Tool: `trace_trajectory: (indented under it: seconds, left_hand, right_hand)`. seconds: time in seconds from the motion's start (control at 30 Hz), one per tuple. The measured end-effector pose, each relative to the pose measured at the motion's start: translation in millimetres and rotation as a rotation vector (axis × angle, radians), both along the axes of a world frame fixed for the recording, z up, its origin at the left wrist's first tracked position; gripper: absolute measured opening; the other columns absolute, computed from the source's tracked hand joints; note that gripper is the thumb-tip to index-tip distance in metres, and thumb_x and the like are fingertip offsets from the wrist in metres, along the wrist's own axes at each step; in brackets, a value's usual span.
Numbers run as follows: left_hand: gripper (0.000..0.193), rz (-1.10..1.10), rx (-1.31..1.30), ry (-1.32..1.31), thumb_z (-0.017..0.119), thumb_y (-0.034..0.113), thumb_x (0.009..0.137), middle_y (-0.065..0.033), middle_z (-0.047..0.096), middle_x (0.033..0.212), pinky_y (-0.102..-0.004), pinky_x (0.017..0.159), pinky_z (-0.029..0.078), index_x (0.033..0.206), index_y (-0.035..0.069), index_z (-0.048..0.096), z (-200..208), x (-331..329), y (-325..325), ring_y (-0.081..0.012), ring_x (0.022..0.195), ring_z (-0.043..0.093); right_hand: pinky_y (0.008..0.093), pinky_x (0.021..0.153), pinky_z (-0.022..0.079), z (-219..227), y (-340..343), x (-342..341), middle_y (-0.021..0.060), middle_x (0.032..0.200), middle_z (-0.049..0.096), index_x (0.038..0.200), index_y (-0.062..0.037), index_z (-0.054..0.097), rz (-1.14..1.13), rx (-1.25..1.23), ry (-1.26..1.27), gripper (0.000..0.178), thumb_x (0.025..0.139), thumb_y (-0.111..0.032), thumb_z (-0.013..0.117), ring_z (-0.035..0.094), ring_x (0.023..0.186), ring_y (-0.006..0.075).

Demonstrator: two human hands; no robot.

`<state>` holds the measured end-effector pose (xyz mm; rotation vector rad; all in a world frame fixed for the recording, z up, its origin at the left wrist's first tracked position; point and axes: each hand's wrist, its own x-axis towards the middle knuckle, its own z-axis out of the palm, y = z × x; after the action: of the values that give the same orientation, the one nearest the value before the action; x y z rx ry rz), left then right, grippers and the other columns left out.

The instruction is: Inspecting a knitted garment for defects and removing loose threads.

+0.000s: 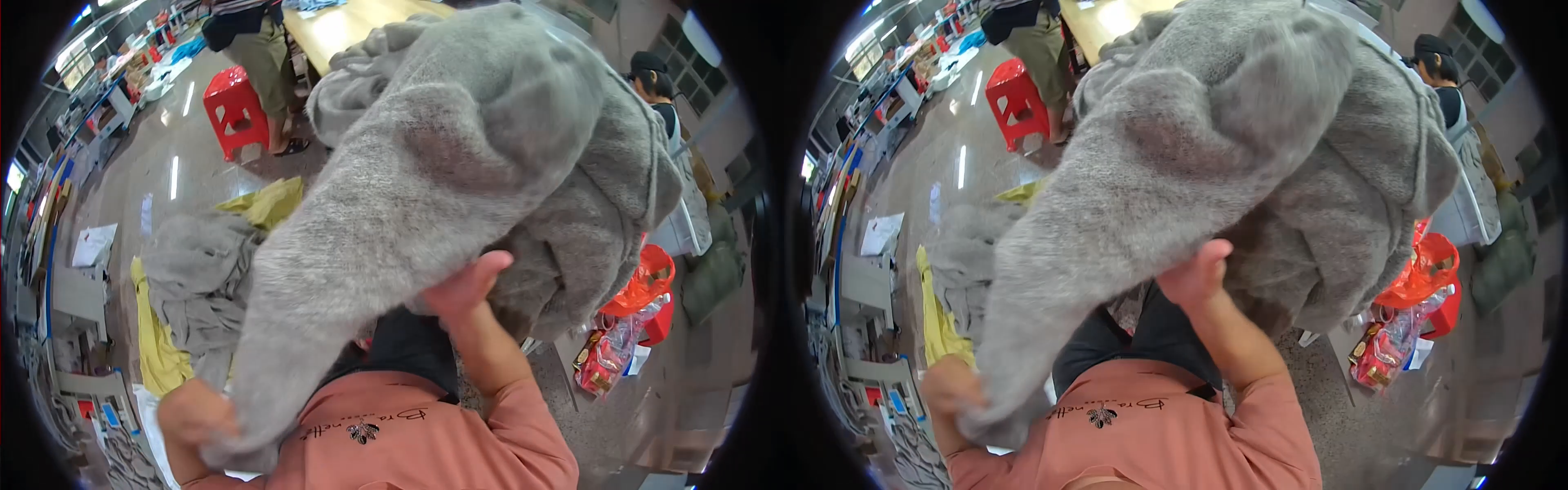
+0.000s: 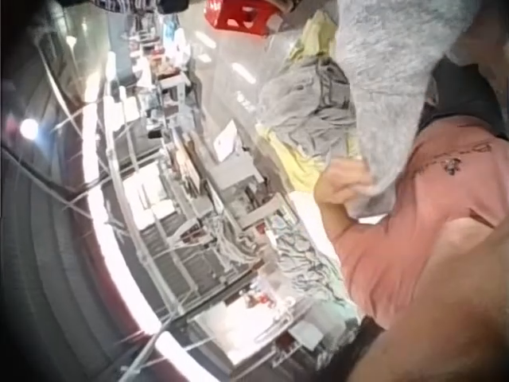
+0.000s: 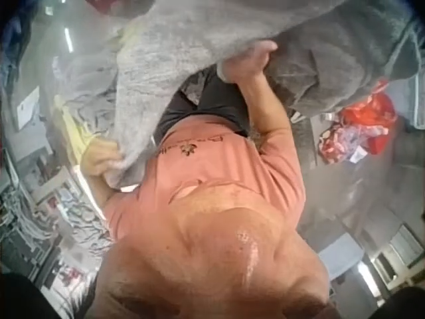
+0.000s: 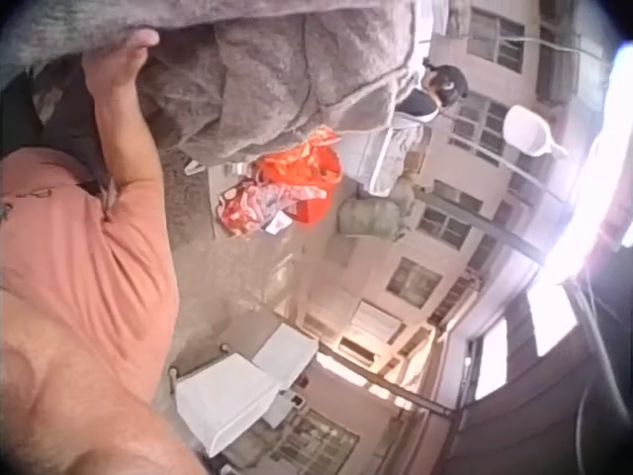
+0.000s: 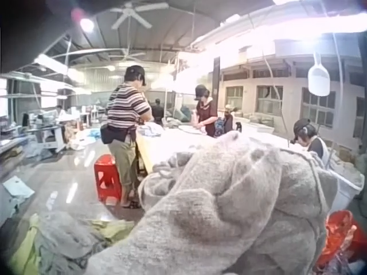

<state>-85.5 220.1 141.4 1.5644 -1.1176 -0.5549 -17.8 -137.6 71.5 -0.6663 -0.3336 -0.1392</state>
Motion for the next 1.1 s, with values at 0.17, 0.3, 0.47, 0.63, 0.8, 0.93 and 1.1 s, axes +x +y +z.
trace_trajectory:
  seconds: [0.17, 0.3, 0.47, 0.63, 0.8, 0.93, 1.1]
  left_hand:
    - [0.014, 0.241, 0.565, 0.037, 0.057, 0.010, 0.064, -0.0101, 0.057, 0.067, -0.0360, 0.060, 0.044, 0.076, 0.005, 0.061, -88, -11, -32, -0.0304, 0.066, 0.056]
    - [0.013, 0.341, 0.682, -0.102, 0.056, 0.006, 0.068, -0.0097, 0.059, 0.076, -0.0316, 0.064, 0.045, 0.080, 0.004, 0.060, -115, -1, -42, -0.0247, 0.071, 0.058]
    - [0.029, 0.509, 0.271, 0.287, 0.053, 0.024, 0.081, -0.0109, 0.057, 0.087, -0.0294, 0.070, 0.043, 0.099, 0.002, 0.057, -137, 35, -75, -0.0197, 0.078, 0.054]
    - [0.043, 0.266, -0.424, 1.414, 0.047, 0.032, 0.087, -0.0058, 0.057, 0.102, -0.0279, 0.079, 0.042, 0.117, 0.001, 0.046, -138, 74, -144, -0.0155, 0.090, 0.054]
    - [0.036, 0.321, -0.332, 1.039, 0.056, 0.015, 0.079, -0.0071, 0.059, 0.100, -0.0277, 0.080, 0.042, 0.111, -0.002, 0.051, -89, 103, -188, -0.0138, 0.089, 0.055]
    - [0.042, 0.461, -0.159, 0.475, 0.065, 0.001, 0.062, -0.0064, 0.060, 0.096, -0.0262, 0.078, 0.043, 0.103, -0.002, 0.056, -62, 85, -148, -0.0135, 0.083, 0.056]
    - [0.036, 0.671, 0.037, 0.371, 0.069, 0.005, 0.058, -0.0085, 0.063, 0.088, -0.0285, 0.068, 0.047, 0.092, -0.004, 0.061, -70, 27, -24, -0.0159, 0.077, 0.060]
  right_hand:
    - [0.0431, 0.097, 0.031, 12, -14, -6, 0.0107, 0.125, 0.041, 0.129, -0.0054, 0.032, 0.012, -0.175, 0.200, 0.071, 0.075, -0.045, 0.055, 0.040, 0.113, 0.0285]
    - [0.0395, 0.094, 0.035, -28, 1, -48, 0.0132, 0.125, 0.043, 0.124, -0.0003, 0.037, 0.104, -0.412, 0.092, 0.063, 0.073, -0.026, 0.062, 0.044, 0.111, 0.0242]
    - [0.0358, 0.094, 0.035, -69, 27, -67, 0.0113, 0.121, 0.045, 0.123, -0.0023, 0.039, 0.478, -0.167, 0.489, 0.061, 0.074, -0.032, 0.060, 0.044, 0.111, 0.0215]
    - [0.0361, 0.095, 0.034, -85, 49, -70, 0.0110, 0.121, 0.045, 0.122, -0.0026, 0.040, 0.735, -0.153, 0.482, 0.068, 0.070, -0.041, 0.060, 0.043, 0.112, 0.0219]
    - [0.0364, 0.096, 0.033, -90, 58, -72, 0.0108, 0.121, 0.045, 0.122, -0.0029, 0.040, 0.828, -0.130, 0.481, 0.076, 0.066, -0.049, 0.061, 0.042, 0.113, 0.0224]
    - [0.0366, 0.096, 0.032, -89, 35, -63, 0.0106, 0.122, 0.045, 0.122, -0.0031, 0.041, 0.664, -0.035, 0.497, 0.082, 0.064, -0.056, 0.062, 0.042, 0.113, 0.0227]
    - [0.0416, 0.096, 0.032, -94, -16, -40, 0.0112, 0.124, 0.044, 0.125, -0.0029, 0.037, 0.499, -0.048, 0.438, 0.098, 0.056, -0.071, 0.056, 0.040, 0.115, 0.0258]
